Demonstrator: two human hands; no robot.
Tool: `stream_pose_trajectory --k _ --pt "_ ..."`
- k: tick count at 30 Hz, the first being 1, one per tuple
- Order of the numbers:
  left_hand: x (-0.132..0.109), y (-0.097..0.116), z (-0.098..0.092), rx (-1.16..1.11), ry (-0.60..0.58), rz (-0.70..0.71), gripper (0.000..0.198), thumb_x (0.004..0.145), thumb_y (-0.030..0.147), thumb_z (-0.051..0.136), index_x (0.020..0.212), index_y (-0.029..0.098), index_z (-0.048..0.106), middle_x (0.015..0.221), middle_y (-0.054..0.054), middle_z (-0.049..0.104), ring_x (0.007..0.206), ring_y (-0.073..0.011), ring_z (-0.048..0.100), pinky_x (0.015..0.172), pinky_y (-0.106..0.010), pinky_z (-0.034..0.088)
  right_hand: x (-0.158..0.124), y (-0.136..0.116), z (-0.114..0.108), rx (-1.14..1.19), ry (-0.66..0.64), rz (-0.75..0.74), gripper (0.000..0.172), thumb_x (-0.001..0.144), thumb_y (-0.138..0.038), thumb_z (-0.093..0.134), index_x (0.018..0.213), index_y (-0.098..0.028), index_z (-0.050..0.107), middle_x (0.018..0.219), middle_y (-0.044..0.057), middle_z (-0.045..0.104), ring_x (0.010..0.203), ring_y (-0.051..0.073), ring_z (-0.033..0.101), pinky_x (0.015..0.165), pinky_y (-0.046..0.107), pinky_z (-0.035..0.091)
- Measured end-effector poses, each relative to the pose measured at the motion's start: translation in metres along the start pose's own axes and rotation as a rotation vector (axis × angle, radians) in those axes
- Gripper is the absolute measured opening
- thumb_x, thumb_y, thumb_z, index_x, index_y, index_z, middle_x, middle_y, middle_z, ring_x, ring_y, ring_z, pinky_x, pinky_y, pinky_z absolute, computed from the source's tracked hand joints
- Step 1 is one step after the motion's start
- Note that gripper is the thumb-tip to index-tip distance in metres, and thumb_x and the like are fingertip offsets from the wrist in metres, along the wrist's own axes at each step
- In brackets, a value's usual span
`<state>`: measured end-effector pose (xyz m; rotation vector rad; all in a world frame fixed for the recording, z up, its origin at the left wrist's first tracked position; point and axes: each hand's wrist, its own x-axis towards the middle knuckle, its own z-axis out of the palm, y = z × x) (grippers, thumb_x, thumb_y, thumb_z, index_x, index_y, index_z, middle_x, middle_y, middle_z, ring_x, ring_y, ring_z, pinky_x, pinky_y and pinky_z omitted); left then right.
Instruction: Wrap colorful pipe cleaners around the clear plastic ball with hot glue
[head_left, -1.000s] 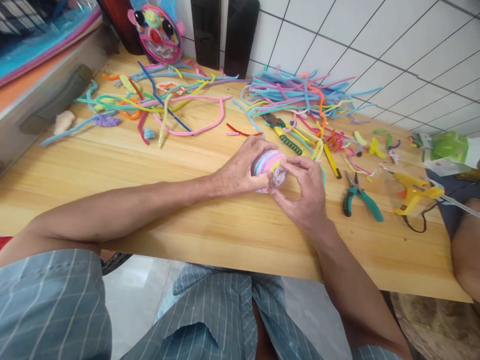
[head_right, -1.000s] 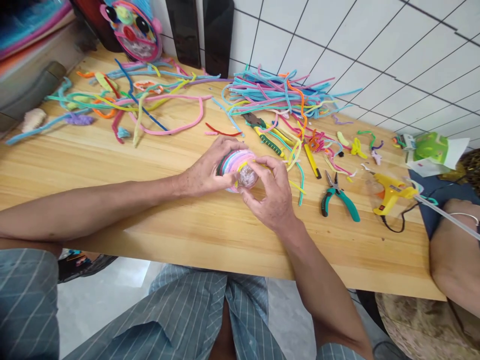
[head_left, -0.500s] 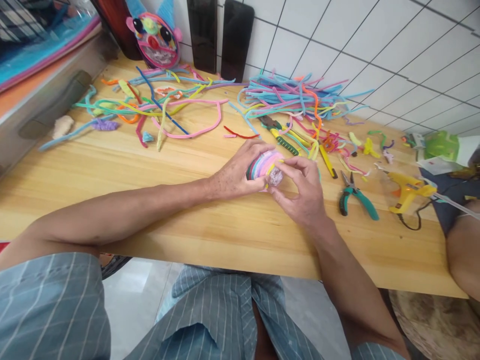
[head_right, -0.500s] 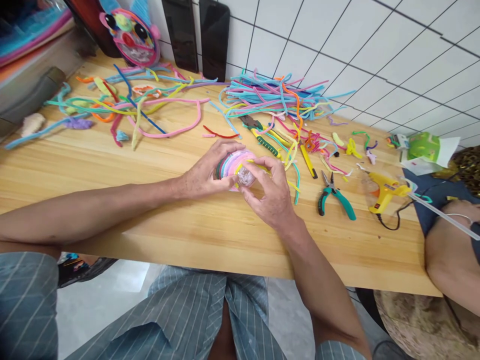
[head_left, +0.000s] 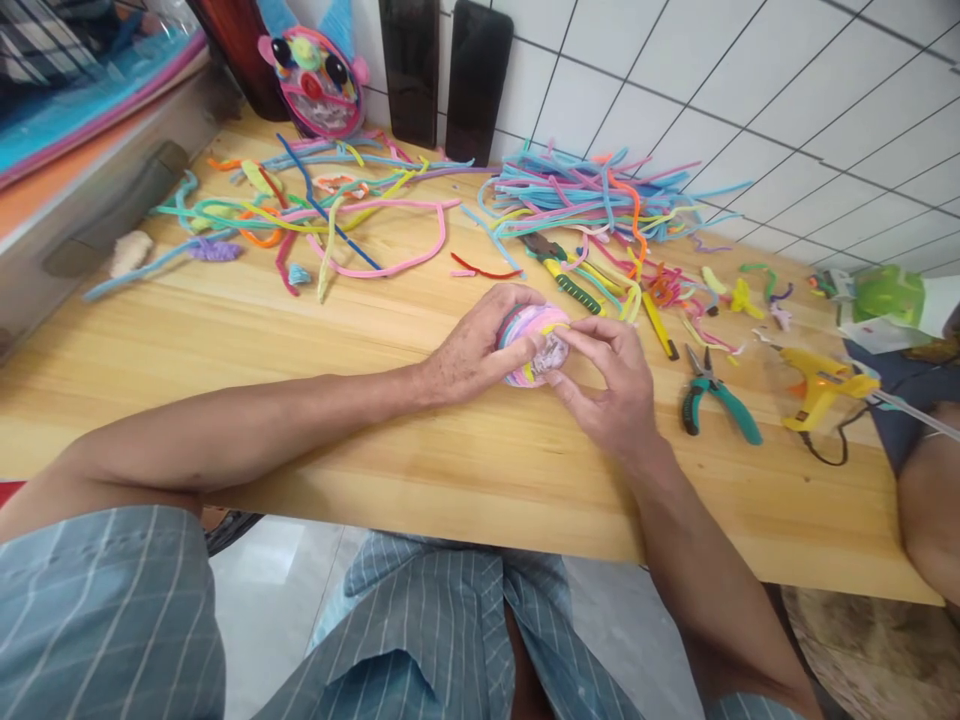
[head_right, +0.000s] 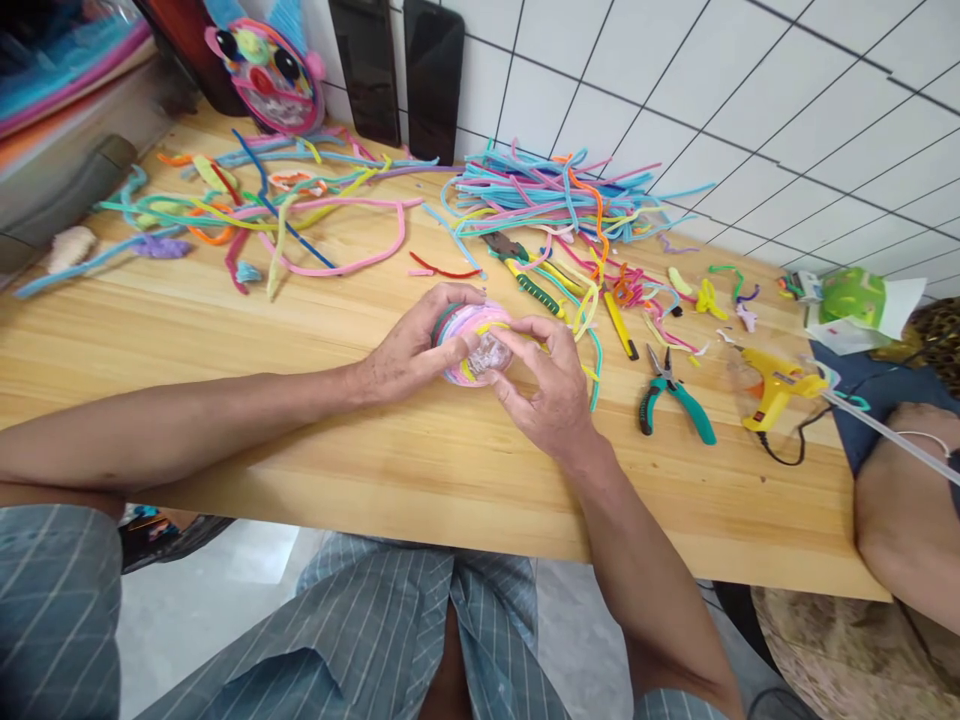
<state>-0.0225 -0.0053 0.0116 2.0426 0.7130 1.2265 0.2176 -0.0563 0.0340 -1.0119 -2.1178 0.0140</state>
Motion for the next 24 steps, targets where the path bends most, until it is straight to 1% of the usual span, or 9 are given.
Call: stream_pose_trajectory --k 3,8,14,16,18,20,22,24 --pt "-0.0026 -0.0047 0.0019 -0.006 0.025 0.013 0.051 0.111 0.059 0.058 0.145 0.022 0.061 0.143 -0.015 0.071 0.137 -0.0279 0.068 0.122 -0.047 0.056 -0.0006 0.0030 0.0006 -0.001 0.021 0.008 0.046 0.103 -0.034 0.078 0.149 -0.036 0.072 0.133 0.010 0.074 0.124 0.031 0.074 0.105 0.057 0.064" --pt "-0.0048 -0.0063 0.0021 0.025 0.026 0.019 0.053 0.112 0.059 0.056 0.150 0.023 0.060 0.149 -0.015 0.070 0.144 -0.0296 0.065 0.129 -0.052 0.050 -0.0018 0.0036 0.0029 -0.002 0.028 0.005 0.047 0.104 -0.037 0.077 0.151 -0.036 0.071 0.137 0.011 0.074 0.127 0.031 0.073 0.106 0.058 0.064" --pt "-0.0059 -0.0054 0.0028 0.031 0.027 0.027 0.056 0.112 0.065 0.053 0.149 0.024 0.059 0.148 -0.015 0.069 0.144 -0.0292 0.064 0.128 -0.050 0.051 -0.0016 0.0030 0.0009 -0.039 0.032 0.008 0.049 0.103 -0.036 0.078 0.151 -0.036 0.071 0.133 0.009 0.078 0.124 0.031 0.075 0.107 0.057 0.064" --pt "-0.0059 -0.0044 0.0031 0.033 0.025 0.029 0.055 0.112 0.064 0.053 0.149 0.024 0.059 0.148 -0.014 0.069 0.145 -0.0294 0.064 0.129 -0.051 0.051 -0.0010 0.0025 -0.0001 -0.061 0.045 0.021 0.045 0.105 -0.035 0.075 0.150 -0.035 0.072 0.131 0.009 0.080 0.122 0.030 0.076 0.107 0.056 0.064" --pt "-0.0060 -0.0029 0.0030 0.031 0.023 0.031 0.051 0.113 0.059 0.054 0.149 0.024 0.059 0.148 -0.015 0.069 0.145 -0.0296 0.063 0.130 -0.052 0.049 -0.0004 0.0020 -0.0005 -0.078 0.063 0.033 0.038 0.108 -0.031 0.071 0.145 -0.035 0.076 0.127 0.008 0.081 0.118 0.029 0.078 0.104 0.053 0.065" --pt "-0.0060 -0.0013 0.0027 0.031 0.016 0.023 0.049 0.112 0.054 0.056 0.150 0.023 0.059 0.149 -0.015 0.069 0.145 -0.0299 0.063 0.130 -0.052 0.050 0.0000 0.0020 -0.0006 -0.085 0.088 0.030 0.034 0.109 -0.025 0.068 0.140 -0.035 0.079 0.120 0.006 0.082 0.111 0.026 0.079 0.097 0.048 0.066" --pt "-0.0060 0.0000 0.0025 0.036 0.007 0.013 0.048 0.111 0.051 0.057 0.150 0.023 0.059 0.150 -0.015 0.069 0.145 -0.0306 0.063 0.129 -0.053 0.050 0.0000 0.0025 -0.0007 -0.090 0.121 0.010 0.034 0.109 -0.020 0.067 0.136 -0.036 0.081 0.113 0.004 0.082 0.104 0.023 0.079 0.090 0.043 0.066" --pt "-0.0058 0.0013 0.0026 0.043 0.002 0.016 0.049 0.111 0.051 0.057 0.150 0.023 0.059 0.151 -0.016 0.069 0.145 -0.0311 0.063 0.128 -0.054 0.051 -0.0002 0.0034 -0.0008 -0.104 0.141 0.002 0.035 0.108 -0.017 0.067 0.132 -0.037 0.083 0.108 0.003 0.082 0.100 0.022 0.079 0.087 0.042 0.064"
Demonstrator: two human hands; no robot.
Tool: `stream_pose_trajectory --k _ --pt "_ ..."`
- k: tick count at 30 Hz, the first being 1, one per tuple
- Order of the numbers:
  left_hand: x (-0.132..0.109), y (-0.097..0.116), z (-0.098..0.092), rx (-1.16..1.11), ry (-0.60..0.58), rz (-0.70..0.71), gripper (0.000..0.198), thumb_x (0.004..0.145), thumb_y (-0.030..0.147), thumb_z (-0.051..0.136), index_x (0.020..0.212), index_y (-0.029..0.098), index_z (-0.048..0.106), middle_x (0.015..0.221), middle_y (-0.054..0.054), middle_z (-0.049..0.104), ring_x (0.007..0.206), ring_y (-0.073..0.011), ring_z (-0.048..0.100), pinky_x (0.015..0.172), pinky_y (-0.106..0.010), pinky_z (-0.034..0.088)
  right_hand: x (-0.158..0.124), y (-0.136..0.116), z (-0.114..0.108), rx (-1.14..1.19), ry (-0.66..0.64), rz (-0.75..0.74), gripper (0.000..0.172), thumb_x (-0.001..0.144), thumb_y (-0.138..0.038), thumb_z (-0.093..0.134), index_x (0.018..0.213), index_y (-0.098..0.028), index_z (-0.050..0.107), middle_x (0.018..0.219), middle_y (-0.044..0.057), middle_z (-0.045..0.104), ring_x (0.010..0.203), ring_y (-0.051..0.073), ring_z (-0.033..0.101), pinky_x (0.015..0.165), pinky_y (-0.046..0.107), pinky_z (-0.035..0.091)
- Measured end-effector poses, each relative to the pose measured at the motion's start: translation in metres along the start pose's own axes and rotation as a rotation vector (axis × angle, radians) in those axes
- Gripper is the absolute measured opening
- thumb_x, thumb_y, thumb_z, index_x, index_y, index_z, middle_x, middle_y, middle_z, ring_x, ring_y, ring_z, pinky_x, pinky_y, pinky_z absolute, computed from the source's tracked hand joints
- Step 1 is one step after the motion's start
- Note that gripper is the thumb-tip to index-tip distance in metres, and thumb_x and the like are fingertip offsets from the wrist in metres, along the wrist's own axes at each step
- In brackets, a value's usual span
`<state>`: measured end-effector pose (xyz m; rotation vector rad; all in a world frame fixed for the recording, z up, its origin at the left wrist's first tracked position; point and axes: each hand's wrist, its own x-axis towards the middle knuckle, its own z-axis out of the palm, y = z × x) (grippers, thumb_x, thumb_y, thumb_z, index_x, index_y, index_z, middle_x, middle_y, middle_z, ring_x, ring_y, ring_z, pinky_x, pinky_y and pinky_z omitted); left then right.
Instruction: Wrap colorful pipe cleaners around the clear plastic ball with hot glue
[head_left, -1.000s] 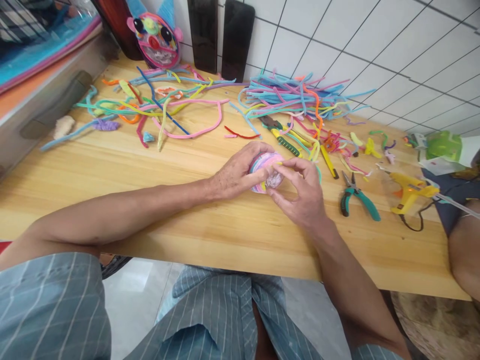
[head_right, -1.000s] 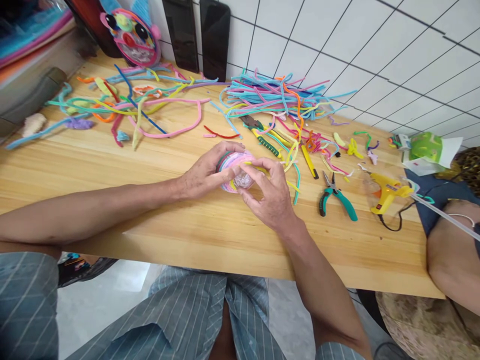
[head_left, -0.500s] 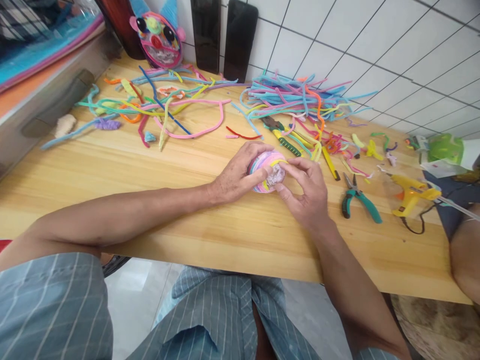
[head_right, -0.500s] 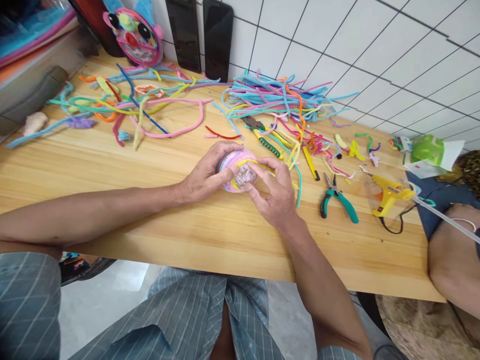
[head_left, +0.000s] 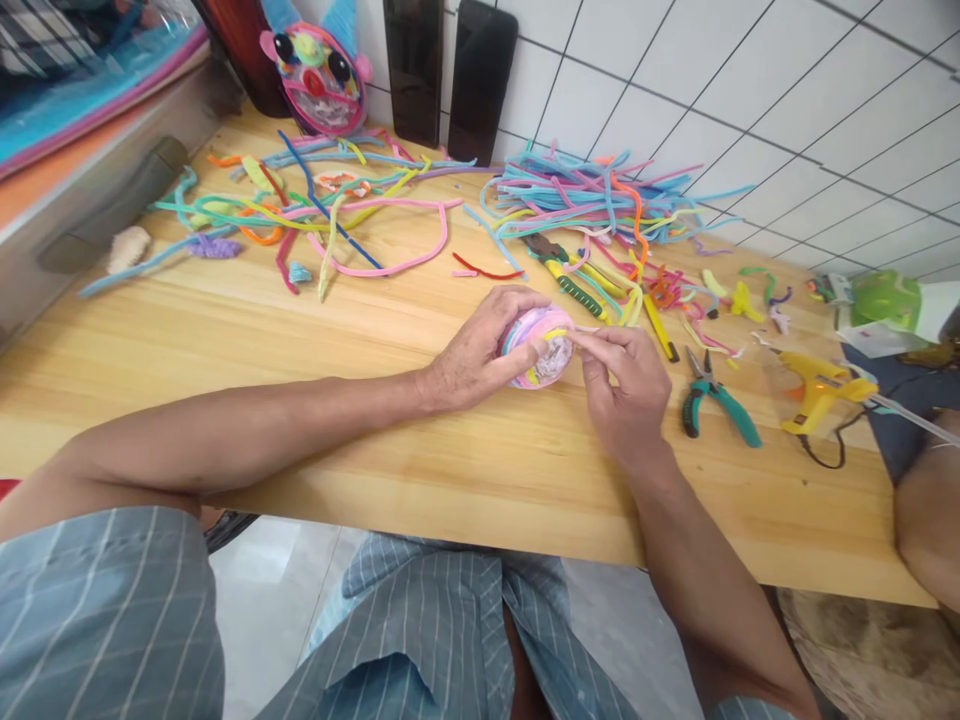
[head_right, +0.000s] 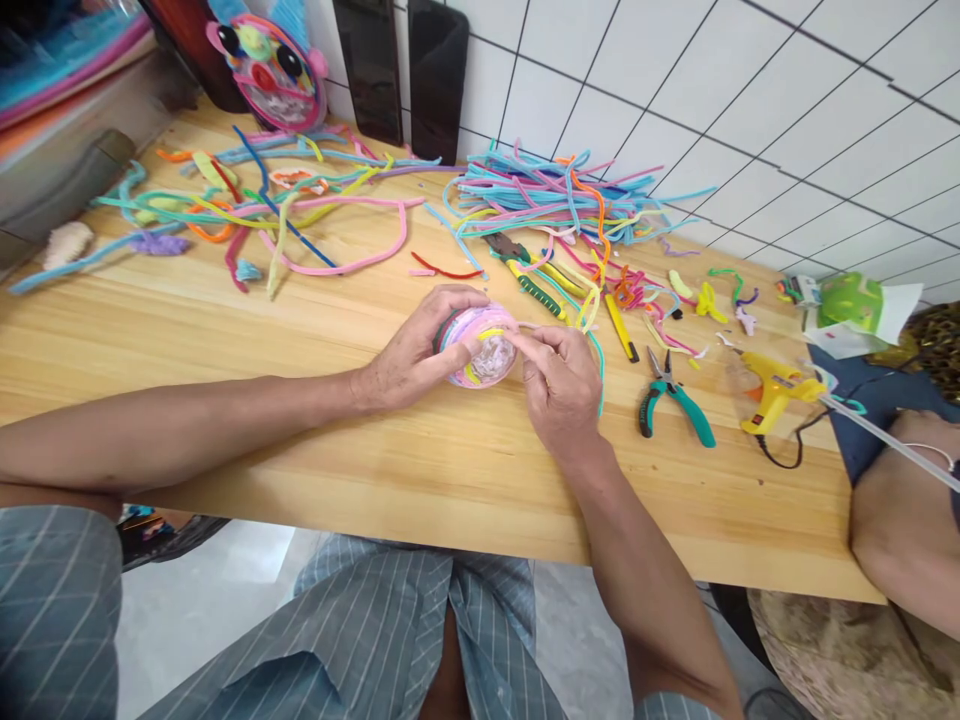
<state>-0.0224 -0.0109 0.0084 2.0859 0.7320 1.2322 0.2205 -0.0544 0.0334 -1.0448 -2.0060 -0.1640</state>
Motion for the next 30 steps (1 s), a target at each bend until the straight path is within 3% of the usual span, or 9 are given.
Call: stream_pose_trajectory --k 9,15,19,23,30 --pt "0.000 0.003 0.002 0.017 0.013 0.073 0.046 0.114 0.052 0.056 0.148 0.021 0.060 0.147 -0.016 0.069 0.143 -0.0293 0.063 0.127 -0.051 0.052 0.001 -0.001 0.004 -0.011 0.054 -0.013 0.038 0.106 -0.013 0.069 0.129 -0.039 0.085 0.110 0.003 0.082 0.101 0.022 0.078 0.085 0.040 0.062" --pt "-0.002 -0.001 0.003 0.028 0.022 0.104 0.045 0.115 0.050 0.056 0.150 0.022 0.058 0.147 -0.016 0.068 0.144 -0.0289 0.063 0.126 -0.051 0.052 0.001 -0.006 0.004 0.020 0.016 0.007 0.040 0.108 -0.013 0.066 0.135 -0.037 0.082 0.116 0.005 0.081 0.108 0.023 0.078 0.092 0.043 0.065" --pt "-0.003 -0.005 0.002 0.026 0.033 0.096 0.045 0.115 0.051 0.057 0.150 0.023 0.057 0.147 -0.014 0.068 0.143 -0.0284 0.063 0.126 -0.050 0.052 0.002 -0.012 0.002 0.067 -0.056 0.001 0.042 0.107 -0.024 0.069 0.148 -0.033 0.074 0.129 0.010 0.076 0.119 0.029 0.075 0.102 0.051 0.064" --pt "-0.003 -0.006 0.001 0.010 0.032 0.085 0.046 0.115 0.051 0.058 0.151 0.023 0.057 0.148 -0.014 0.068 0.144 -0.0281 0.063 0.127 -0.048 0.051 0.001 -0.016 0.003 0.066 -0.104 -0.018 0.057 0.103 -0.040 0.075 0.157 -0.027 0.063 0.137 0.015 0.070 0.125 0.035 0.071 0.108 0.058 0.062" --pt "-0.003 0.000 0.000 -0.012 0.024 0.028 0.047 0.118 0.055 0.050 0.150 0.021 0.059 0.149 -0.015 0.068 0.145 -0.0277 0.063 0.129 -0.047 0.050 -0.003 -0.021 0.009 -0.042 -0.101 0.008 0.068 0.097 -0.040 0.082 0.159 -0.031 0.056 0.139 0.014 0.068 0.126 0.037 0.070 0.109 0.061 0.061"
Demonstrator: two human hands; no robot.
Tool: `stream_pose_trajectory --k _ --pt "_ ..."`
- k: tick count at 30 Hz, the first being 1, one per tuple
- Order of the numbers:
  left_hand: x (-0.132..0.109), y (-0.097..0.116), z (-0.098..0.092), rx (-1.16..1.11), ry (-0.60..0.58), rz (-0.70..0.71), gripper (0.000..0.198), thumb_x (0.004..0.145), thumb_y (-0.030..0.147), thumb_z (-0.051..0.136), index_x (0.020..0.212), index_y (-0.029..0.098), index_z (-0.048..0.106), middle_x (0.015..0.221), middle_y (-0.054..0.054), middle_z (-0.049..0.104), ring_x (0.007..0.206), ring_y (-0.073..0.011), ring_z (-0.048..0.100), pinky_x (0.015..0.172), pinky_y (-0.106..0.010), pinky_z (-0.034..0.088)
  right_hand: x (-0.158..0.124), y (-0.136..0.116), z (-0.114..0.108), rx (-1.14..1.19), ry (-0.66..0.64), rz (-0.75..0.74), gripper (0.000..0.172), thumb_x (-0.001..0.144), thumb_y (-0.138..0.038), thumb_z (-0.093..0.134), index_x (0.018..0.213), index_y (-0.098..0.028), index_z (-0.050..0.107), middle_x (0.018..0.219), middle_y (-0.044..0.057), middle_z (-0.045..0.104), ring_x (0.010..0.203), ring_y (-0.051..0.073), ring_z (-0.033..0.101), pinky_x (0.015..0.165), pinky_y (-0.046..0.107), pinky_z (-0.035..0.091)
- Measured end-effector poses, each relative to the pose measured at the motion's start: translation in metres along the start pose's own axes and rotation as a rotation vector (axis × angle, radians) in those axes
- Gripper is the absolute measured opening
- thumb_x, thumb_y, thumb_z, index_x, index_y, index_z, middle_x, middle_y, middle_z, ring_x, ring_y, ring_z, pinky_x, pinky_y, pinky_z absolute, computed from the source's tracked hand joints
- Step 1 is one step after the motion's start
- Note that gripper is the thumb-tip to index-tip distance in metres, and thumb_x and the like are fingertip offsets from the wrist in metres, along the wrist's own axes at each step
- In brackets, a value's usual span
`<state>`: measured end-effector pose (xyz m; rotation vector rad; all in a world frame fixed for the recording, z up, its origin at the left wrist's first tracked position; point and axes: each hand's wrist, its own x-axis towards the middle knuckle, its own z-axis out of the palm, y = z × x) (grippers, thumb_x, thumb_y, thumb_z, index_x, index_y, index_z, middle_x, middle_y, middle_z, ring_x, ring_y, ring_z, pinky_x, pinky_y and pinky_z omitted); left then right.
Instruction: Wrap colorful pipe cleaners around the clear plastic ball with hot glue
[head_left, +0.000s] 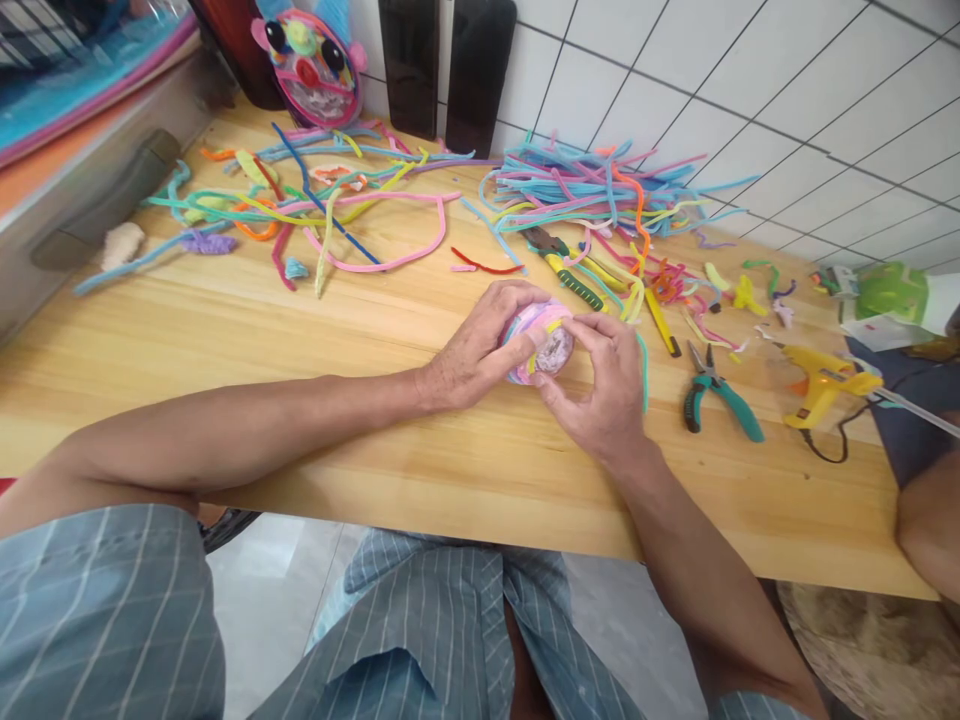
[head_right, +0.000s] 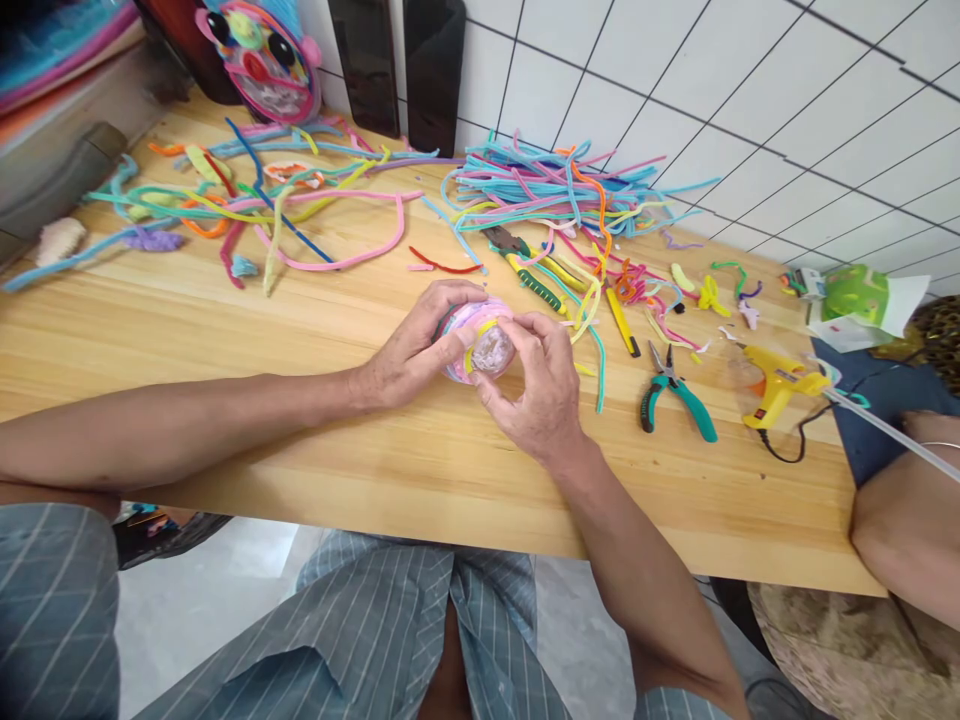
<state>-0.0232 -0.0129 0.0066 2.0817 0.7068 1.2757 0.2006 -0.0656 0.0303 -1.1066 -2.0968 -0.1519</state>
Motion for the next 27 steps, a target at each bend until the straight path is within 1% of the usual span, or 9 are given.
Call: stream_pose_trajectory --k 3,6,9,12,15,17,21,25,27 --pt "0.002 0.004 -0.001 -0.014 0.004 -0.023 0.050 0.120 0.058 0.039 0.147 0.022 0.061 0.148 -0.014 0.070 0.143 -0.0271 0.064 0.128 -0.047 0.051 0.000 -0.001 0.000 -0.007 0.002 0.003 0.068 0.097 -0.039 0.082 0.159 -0.032 0.055 0.139 0.014 0.068 0.126 0.036 0.070 0.109 0.061 0.062" --pt "0.004 0.005 -0.004 -0.006 0.003 -0.021 0.052 0.120 0.059 0.037 0.144 0.020 0.063 0.144 -0.014 0.072 0.140 -0.0265 0.066 0.125 -0.046 0.053 0.000 -0.002 0.000 -0.003 0.011 -0.005 0.068 0.097 -0.039 0.083 0.159 -0.032 0.055 0.138 0.014 0.068 0.126 0.036 0.071 0.109 0.060 0.062" --pt "0.008 0.003 -0.007 0.033 -0.014 -0.038 0.052 0.118 0.060 0.045 0.142 0.018 0.064 0.141 -0.014 0.074 0.134 -0.0269 0.069 0.122 -0.046 0.055 0.001 -0.002 0.001 0.009 0.027 -0.020 0.066 0.097 -0.037 0.082 0.158 -0.030 0.056 0.138 0.015 0.068 0.126 0.036 0.071 0.107 0.059 0.064" --pt "0.012 0.000 -0.009 0.078 -0.041 -0.058 0.054 0.112 0.062 0.056 0.143 0.019 0.065 0.140 -0.014 0.073 0.134 -0.0295 0.068 0.122 -0.049 0.056 0.000 -0.003 0.001 0.008 0.029 -0.029 0.065 0.099 -0.037 0.081 0.159 -0.031 0.055 0.138 0.015 0.068 0.126 0.035 0.072 0.107 0.060 0.064" --pt "0.015 0.002 -0.011 0.067 -0.058 -0.091 0.049 0.109 0.060 0.061 0.137 0.020 0.068 0.134 -0.013 0.073 0.130 -0.0296 0.068 0.119 -0.048 0.058 0.001 -0.004 0.002 0.011 0.022 -0.040 0.068 0.099 -0.037 0.080 0.161 -0.032 0.054 0.139 0.014 0.068 0.126 0.035 0.072 0.106 0.060 0.064" --pt "0.017 0.005 -0.012 0.018 -0.074 -0.124 0.044 0.108 0.056 0.063 0.132 0.020 0.067 0.130 -0.012 0.073 0.123 -0.0276 0.070 0.114 -0.045 0.060 0.001 -0.004 0.001 0.024 0.025 -0.056 0.068 0.099 -0.036 0.080 0.162 -0.032 0.054 0.140 0.015 0.068 0.127 0.035 0.071 0.106 0.060 0.063" --pt "0.018 0.010 -0.012 -0.062 -0.104 -0.177 0.038 0.107 0.049 0.062 0.129 0.019 0.063 0.123 -0.009 0.073 0.111 -0.0236 0.072 0.102 -0.039 0.062 0.002 -0.001 0.000 0.034 0.027 -0.071 0.067 0.099 -0.036 0.081 0.160 -0.030 0.056 0.139 0.015 0.070 0.127 0.035 0.072 0.107 0.058 0.063" --pt "0.016 0.012 -0.011 -0.068 -0.063 -0.159 0.036 0.106 0.045 0.061 0.130 0.018 0.061 0.124 -0.010 0.072 0.114 -0.0234 0.071 0.105 -0.039 0.062 0.001 0.008 -0.002 0.047 0.035 -0.060 0.064 0.100 -0.041 0.082 0.158 -0.028 0.058 0.137 0.015 0.072 0.126 0.034 0.073 0.108 0.057 0.064" --pt "0.014 0.011 -0.010 -0.075 -0.053 -0.153 0.035 0.107 0.043 0.060 0.131 0.018 0.061 0.127 -0.010 0.072 0.116 -0.0235 0.070 0.108 -0.040 0.062 0.001 0.012 -0.002 0.054 0.046 -0.055 0.058 0.103 -0.039 0.078 0.157 -0.029 0.060 0.137 0.014 0.074 0.127 0.033 0.074 0.109 0.056 0.063"
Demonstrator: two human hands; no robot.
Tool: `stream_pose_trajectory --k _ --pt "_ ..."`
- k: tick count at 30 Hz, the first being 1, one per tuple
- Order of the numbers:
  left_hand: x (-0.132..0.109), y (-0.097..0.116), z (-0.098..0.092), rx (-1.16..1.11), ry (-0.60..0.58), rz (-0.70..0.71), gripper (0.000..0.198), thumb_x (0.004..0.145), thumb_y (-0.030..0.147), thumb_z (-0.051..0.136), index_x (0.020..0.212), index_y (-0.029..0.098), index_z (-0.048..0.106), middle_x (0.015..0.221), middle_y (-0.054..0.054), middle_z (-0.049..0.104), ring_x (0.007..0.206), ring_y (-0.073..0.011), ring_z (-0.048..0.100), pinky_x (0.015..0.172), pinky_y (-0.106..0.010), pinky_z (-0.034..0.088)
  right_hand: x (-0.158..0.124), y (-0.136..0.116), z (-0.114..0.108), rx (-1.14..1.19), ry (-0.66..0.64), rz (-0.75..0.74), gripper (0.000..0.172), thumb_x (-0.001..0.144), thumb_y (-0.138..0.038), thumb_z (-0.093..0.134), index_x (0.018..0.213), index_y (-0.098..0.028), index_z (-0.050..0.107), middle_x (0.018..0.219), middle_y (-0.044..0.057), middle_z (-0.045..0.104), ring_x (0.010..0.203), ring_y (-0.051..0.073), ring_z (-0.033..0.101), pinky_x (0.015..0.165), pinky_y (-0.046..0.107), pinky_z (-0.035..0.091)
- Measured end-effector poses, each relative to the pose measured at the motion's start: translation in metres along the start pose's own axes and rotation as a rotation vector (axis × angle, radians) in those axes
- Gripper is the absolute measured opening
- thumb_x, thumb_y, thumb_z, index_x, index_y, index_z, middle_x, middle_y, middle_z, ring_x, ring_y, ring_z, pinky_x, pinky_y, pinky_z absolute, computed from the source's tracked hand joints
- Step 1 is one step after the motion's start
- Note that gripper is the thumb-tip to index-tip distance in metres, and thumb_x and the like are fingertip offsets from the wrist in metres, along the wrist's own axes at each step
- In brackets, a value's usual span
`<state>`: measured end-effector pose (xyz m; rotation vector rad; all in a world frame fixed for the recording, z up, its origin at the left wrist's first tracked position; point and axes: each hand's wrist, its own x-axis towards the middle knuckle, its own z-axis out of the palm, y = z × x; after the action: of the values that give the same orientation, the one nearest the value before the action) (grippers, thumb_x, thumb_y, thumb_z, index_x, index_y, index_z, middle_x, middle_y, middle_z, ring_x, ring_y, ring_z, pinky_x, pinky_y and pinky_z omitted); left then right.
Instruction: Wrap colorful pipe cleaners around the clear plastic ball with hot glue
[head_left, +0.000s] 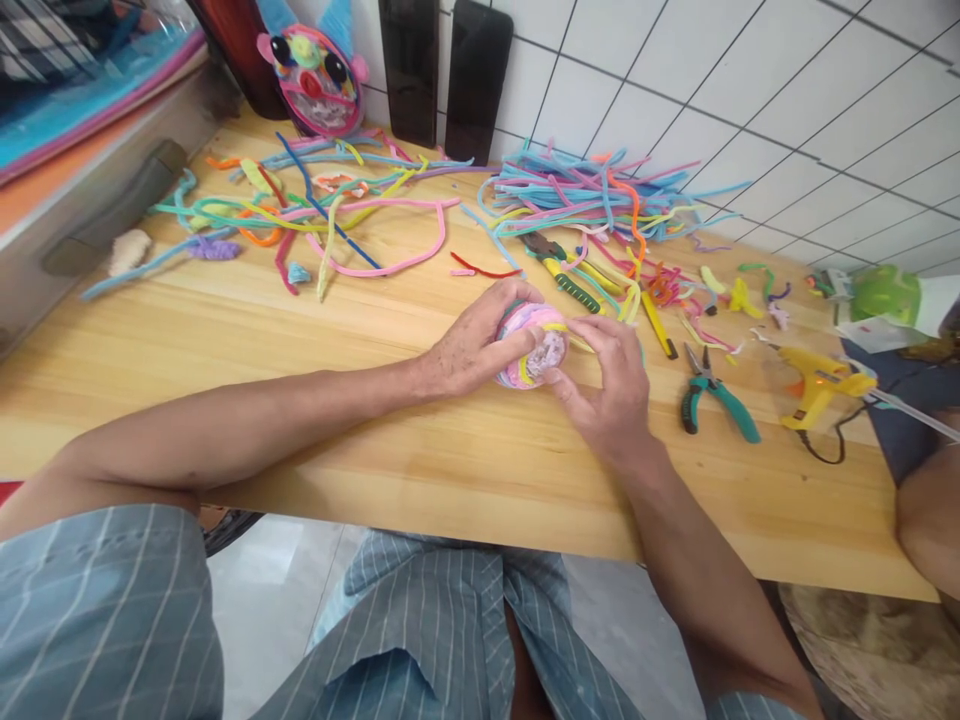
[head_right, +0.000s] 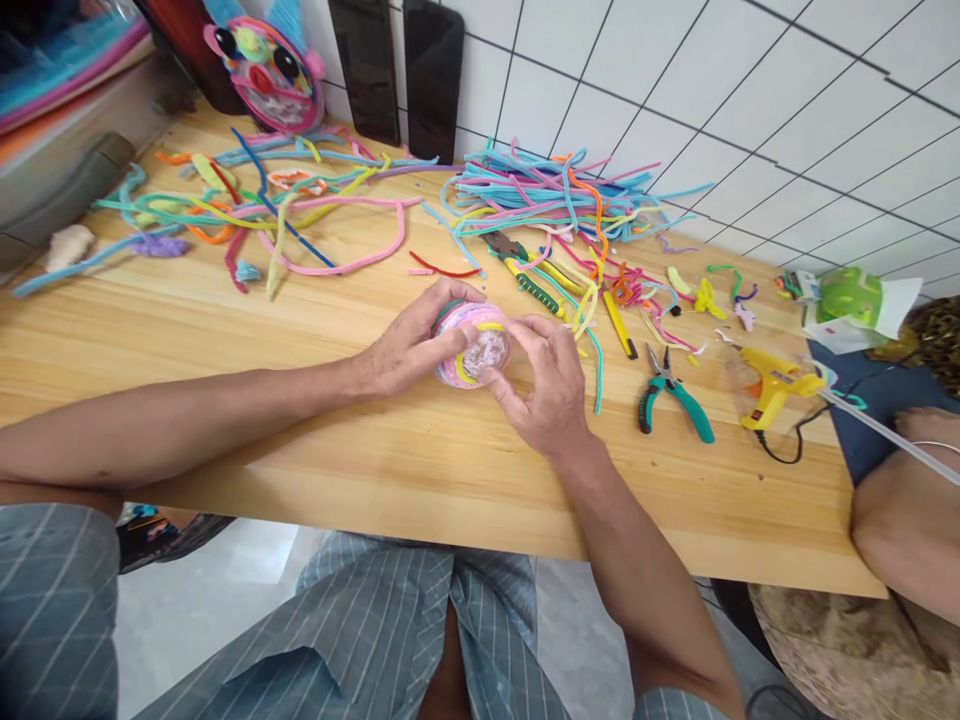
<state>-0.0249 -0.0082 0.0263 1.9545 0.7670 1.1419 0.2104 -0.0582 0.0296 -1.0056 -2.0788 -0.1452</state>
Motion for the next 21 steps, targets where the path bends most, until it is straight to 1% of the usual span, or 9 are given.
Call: stream_pose_trajectory --k 3,6,10,15,18,21 --pt "-0.001 -0.003 0.001 -0.001 0.020 0.017 0.036 0.109 0.047 0.060 0.130 0.018 0.061 0.126 -0.011 0.072 0.115 -0.0236 0.071 0.108 -0.041 0.062 -0.001 0.003 0.000 -0.002 0.007 0.003 0.048 0.106 -0.035 0.074 0.153 -0.030 0.063 0.135 0.012 0.077 0.125 0.031 0.075 0.109 0.054 0.063" --pt "-0.003 -0.005 0.001 0.012 0.039 0.031 0.038 0.110 0.051 0.059 0.131 0.019 0.061 0.128 -0.011 0.073 0.119 -0.0253 0.071 0.111 -0.044 0.062 -0.001 0.003 -0.001 0.000 -0.029 0.021 0.046 0.106 -0.037 0.074 0.151 -0.030 0.066 0.135 0.012 0.077 0.125 0.031 0.075 0.109 0.055 0.063" --pt "-0.005 -0.007 0.003 0.020 0.055 0.017 0.040 0.111 0.052 0.058 0.134 0.020 0.061 0.134 -0.012 0.073 0.126 -0.0263 0.071 0.115 -0.045 0.061 -0.002 0.001 -0.003 -0.009 -0.081 0.035 0.054 0.104 -0.041 0.076 0.156 -0.031 0.064 0.138 0.013 0.075 0.128 0.034 0.074 0.112 0.058 0.062" --pt "-0.009 -0.006 0.005 0.039 0.084 0.016 0.049 0.113 0.057 0.056 0.142 0.018 0.059 0.141 -0.015 0.071 0.133 -0.0269 0.069 0.120 -0.044 0.057 0.000 -0.003 -0.003 -0.015 -0.092 0.010 0.063 0.104 -0.040 0.076 0.163 -0.031 0.057 0.140 0.014 0.072 0.129 0.034 0.072 0.111 0.058 0.062" --pt "-0.012 -0.008 0.007 0.065 0.088 0.044 0.054 0.114 0.062 0.054 0.147 0.020 0.057 0.147 -0.016 0.069 0.139 -0.0285 0.066 0.124 -0.046 0.055 0.000 -0.005 -0.002 -0.021 -0.081 0.010 0.066 0.102 -0.040 0.078 0.164 -0.031 0.056 0.140 0.015 0.070 0.128 0.035 0.072 0.109 0.059 0.063" --pt "-0.013 -0.013 0.008 0.098 0.070 0.095 0.053 0.115 0.059 0.054 0.151 0.020 0.057 0.151 -0.017 0.068 0.146 -0.0299 0.062 0.129 -0.050 0.050 0.000 -0.004 -0.001 -0.025 -0.061 0.003 0.067 0.100 -0.038 0.081 0.162 -0.030 0.057 0.138 0.015 0.070 0.125 0.034 0.072 0.105 0.057 0.064"
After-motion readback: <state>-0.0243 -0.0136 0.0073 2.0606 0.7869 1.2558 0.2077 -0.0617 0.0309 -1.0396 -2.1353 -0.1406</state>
